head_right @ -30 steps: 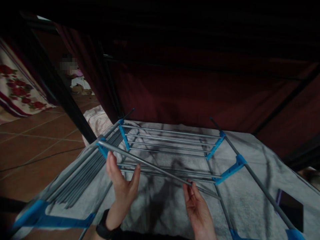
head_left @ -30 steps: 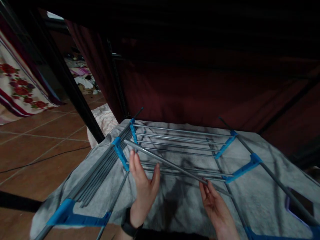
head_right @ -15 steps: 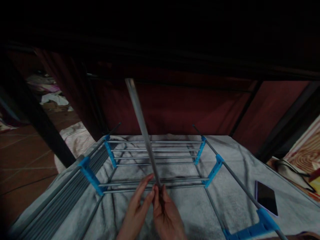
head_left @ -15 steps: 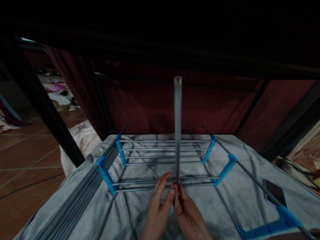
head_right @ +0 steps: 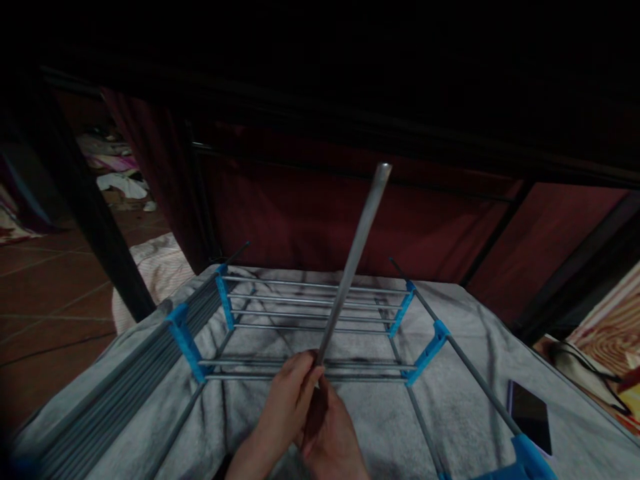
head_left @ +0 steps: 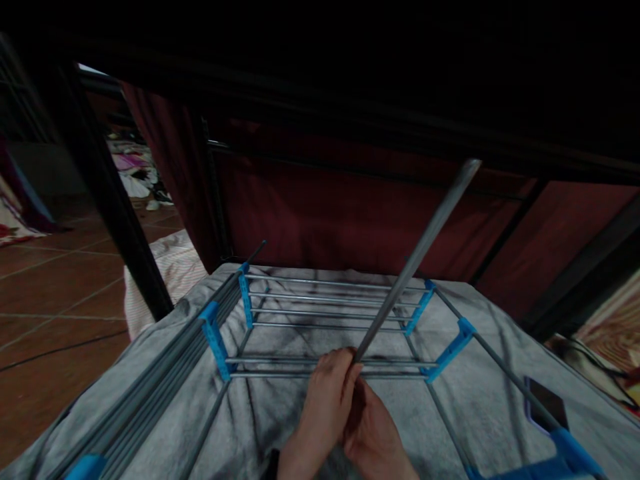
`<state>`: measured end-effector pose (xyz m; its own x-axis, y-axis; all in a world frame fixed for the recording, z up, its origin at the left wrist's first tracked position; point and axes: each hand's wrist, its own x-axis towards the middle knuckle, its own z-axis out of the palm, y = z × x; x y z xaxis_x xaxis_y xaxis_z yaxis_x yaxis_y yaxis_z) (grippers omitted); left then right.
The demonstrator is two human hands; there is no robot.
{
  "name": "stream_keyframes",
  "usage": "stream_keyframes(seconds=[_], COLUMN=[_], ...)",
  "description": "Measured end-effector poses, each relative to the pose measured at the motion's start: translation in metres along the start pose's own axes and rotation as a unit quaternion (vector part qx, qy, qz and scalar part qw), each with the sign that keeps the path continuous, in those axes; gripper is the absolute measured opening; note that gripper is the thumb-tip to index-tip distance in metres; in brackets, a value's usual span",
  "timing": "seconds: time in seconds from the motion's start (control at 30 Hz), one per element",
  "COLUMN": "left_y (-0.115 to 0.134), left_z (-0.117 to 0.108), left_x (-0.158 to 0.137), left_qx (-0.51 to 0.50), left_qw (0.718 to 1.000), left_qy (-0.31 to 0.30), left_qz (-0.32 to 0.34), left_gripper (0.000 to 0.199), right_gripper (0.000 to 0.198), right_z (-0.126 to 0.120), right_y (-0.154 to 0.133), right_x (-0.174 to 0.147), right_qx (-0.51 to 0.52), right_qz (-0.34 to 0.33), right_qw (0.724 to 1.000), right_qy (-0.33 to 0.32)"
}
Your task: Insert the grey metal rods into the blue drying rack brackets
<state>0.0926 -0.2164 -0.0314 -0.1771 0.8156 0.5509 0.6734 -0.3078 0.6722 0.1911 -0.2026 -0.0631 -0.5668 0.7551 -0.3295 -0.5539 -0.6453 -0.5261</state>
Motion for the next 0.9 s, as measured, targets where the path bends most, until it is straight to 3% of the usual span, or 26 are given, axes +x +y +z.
stream_keyframes(seconds=[0.1, 0.37, 0.6, 0.73, 0.9], left_y=[-0.001, -0.011, -0.015, -0.017, -0.026], left_z=[-0.006, -0.006, -0.002, -0.004, -0.010], left_x=[0.005, -0.003, -0.015, -0.015, -0.015], left_qx=[0.003, 0.090, 0.158, 0.149, 0.181], left_qw=[1.000, 0.996, 0.986, 0.987, 0.983], left_qy=[0.017, -0.003, -0.054, -0.055, -0.030], left_qz=[0.016, 0.018, 0.015, 0.022, 0.024], left_gripper=[0.025, 0.023, 0.030, 0.029, 0.022], right_gripper=[0.026, 0.046, 0.039, 0.036, 0.036], right_z=[-0.008, -0.007, 0.003, 0.000, -0.005], right_y=[-0.006, -0.027, -0.024, -0.025, -0.039], right_x=[0.000, -0.015, -0.016, -0.011, -0.005], right_qx=[-0.011, -0.105, -0.115, -0.145, -0.154], right_qz=[0.011, -0.183, -0.201, -0.202, -0.251], right_qw=[1.000, 0.971, 0.967, 0.963, 0.949], right_qy=[0.020, 0.111, 0.107, 0.104, 0.111])
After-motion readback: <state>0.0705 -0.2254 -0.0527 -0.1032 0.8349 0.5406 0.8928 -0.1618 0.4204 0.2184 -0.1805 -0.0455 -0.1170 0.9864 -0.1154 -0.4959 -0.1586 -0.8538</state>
